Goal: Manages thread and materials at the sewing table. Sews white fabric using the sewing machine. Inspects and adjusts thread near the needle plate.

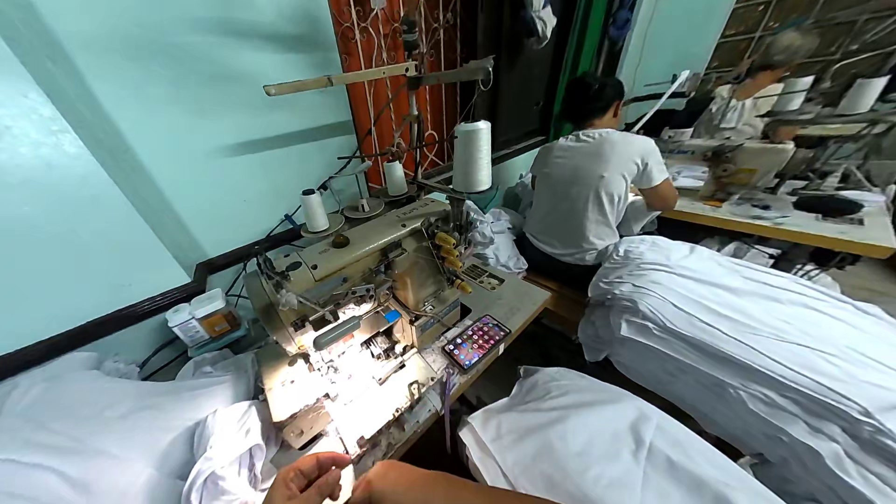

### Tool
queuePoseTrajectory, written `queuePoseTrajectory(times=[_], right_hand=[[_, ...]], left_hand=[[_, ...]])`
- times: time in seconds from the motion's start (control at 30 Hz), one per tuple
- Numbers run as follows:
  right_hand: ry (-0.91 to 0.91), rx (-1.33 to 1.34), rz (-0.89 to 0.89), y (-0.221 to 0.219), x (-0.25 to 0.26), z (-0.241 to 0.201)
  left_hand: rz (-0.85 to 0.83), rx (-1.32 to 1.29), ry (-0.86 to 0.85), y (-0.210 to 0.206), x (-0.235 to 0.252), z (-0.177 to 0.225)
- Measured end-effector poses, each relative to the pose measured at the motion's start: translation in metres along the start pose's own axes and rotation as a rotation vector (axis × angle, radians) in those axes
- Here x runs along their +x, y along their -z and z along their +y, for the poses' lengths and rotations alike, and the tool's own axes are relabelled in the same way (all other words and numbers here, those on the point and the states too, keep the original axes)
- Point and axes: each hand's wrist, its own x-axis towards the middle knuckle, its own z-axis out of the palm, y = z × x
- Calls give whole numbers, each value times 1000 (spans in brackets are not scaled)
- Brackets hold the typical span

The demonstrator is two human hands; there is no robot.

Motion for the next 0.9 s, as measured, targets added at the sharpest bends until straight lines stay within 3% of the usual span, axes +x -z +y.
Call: queuePoseTrajectory(times=[0.23,0.33,0.47,0.57,0.67,0.9], right_hand=[[-131,-23,451,31,-5,2],[-18,-125,670,40,-7,-11],[174,-274,607,40,-5,-26],[151,-246,507,31,0,-28],[116,-127,489,25,5,-23],[36,106,647,24,16,-15]], left_hand=[[-81,603,94,15,-14,-3],[-109,688,57,8,-11,-1],[-1,537,-210,-3,-4,5],[80,427,-375,-14,0,13],[174,380,-371,-24,1,16],[321,236,-338,-41,13,8]])
